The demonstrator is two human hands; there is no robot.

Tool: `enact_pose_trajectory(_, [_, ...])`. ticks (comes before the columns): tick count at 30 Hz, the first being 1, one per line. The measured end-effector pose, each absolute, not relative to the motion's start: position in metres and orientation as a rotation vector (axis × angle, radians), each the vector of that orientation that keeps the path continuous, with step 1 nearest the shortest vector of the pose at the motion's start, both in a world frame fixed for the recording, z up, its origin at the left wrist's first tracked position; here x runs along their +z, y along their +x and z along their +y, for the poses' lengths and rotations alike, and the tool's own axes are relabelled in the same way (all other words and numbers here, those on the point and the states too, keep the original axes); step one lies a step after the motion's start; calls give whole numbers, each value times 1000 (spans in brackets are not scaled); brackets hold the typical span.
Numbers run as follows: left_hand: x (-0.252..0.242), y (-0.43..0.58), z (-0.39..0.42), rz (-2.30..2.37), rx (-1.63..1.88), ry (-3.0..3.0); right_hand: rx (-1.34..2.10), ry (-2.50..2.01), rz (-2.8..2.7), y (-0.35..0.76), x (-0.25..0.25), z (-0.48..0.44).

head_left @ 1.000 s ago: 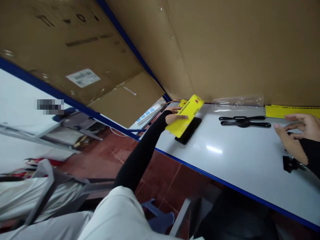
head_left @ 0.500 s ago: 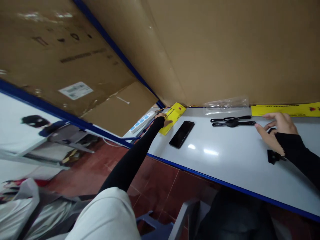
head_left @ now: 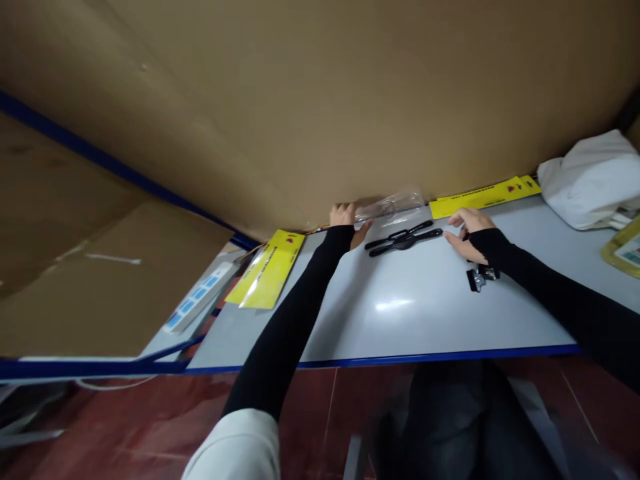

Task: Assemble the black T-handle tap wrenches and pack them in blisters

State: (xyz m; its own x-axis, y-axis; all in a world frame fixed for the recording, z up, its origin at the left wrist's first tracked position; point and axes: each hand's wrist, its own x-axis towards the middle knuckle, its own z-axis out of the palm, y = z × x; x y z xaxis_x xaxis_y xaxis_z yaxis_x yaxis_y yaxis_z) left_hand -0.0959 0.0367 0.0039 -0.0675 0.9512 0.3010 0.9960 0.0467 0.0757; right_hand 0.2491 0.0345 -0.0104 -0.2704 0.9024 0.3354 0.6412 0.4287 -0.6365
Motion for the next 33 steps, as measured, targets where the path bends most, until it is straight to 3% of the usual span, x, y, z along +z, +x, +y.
enact_pose_trajectory(7, [-3,-58,32,-2064,-540,-1959,532,-1240,-2124,255,-21,42])
enact_pose_trajectory(16, [-24,-19,-8,-1722,-528,-2435,643,-1191,-2252,271,-16,61])
enact_pose_trajectory(23, [-40,-19,4,-1731,-353,-2395,807,-1223,-2538,318,-16,76])
enact_pose_trajectory(33, [-34,-31,0,-2010,-659,-2391,651,-1410,-2478,325,-8,68])
